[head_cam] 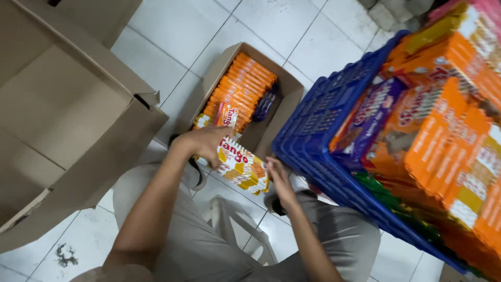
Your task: The person transfers packs of Tango biscuits from a blue crate into a cardboard box. They handle orange, pink, and green packs, placing them into the box and arranging them in neat rows.
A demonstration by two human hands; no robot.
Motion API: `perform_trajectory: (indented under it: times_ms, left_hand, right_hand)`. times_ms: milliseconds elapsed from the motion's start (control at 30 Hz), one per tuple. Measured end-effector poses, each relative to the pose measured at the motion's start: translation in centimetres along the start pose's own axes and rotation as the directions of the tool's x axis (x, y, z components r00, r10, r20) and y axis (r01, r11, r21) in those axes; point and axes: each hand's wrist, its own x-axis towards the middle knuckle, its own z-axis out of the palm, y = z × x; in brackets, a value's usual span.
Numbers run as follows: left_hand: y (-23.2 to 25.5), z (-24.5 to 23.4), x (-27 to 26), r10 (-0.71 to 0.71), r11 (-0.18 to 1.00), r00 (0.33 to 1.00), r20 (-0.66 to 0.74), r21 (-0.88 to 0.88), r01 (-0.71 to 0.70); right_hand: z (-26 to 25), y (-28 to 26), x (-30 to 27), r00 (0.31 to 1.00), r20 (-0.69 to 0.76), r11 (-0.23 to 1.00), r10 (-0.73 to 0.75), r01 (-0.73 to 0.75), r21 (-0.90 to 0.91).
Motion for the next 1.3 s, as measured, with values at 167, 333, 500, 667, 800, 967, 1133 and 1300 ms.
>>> perform_trajectory:
  times_ms: [167, 333, 500, 667, 800, 967, 1133, 1300]
  left_hand:
    - [-1.0, 1.1, 2.0, -0.023, 1.0, 0.997, 0.071, -0.011, 0.024]
    - [-1.6, 1.0, 2.8, -0.023, 0.999, 0.996, 0.087, 0.044, 0.019]
    - [-2.6, 0.4, 2.9, -0.231, 0.94, 0.928, -0.293, 0.18, 0.29]
    - [-5.7, 1.6, 4.2, -0.326, 0.899, 0.893, -0.312, 0.191, 0.395]
    - [-5.8, 1.8, 4.3, -0.344, 0.904, 0.905, -0.252, 0.173, 0.392]
    - [-5.2, 1.0, 3.9, -0.357, 0.9, 0.899, -0.253, 0.166, 0.404]
    - [-5.4, 1.1, 3.7, -0.349, 0.899, 0.906, -0.239, 0.19, 0.396]
    - [-5.7, 1.5, 3.6, -0.348, 0.907, 0.903, -0.251, 0.156, 0.392]
  right_hand:
    - [0.2, 3.9, 5.1, 0.951, 0.184, 0.966, 0.25, -0.259, 0.024]
    - [-0.4, 7.7, 8.7, 0.88, 0.381, 0.94, 0.285, -0.334, 0.069]
    - [1.5, 11.6, 11.3, 0.93, 0.303, 0.862, 0.209, -0.321, 0.392]
    - [5.4, 7.1, 12.0, 0.988, -0.03, 0.915, 0.154, -0.131, 0.381]
    - [7.0, 8.7, 15.3, 0.962, -0.232, 0.942, 0.146, -0.063, 0.33]
    - [8.1, 10.3, 17.0, 0.982, -0.158, 0.911, 0.107, -0.033, 0.412]
    - [9.1, 11.1, 17.7, 0.992, -0.097, 0.917, 0.078, -0.033, 0.397]
    - [9.4, 10.0, 18.1, 0.999, 0.041, 0.999, 0.016, -0.018, 0.035]
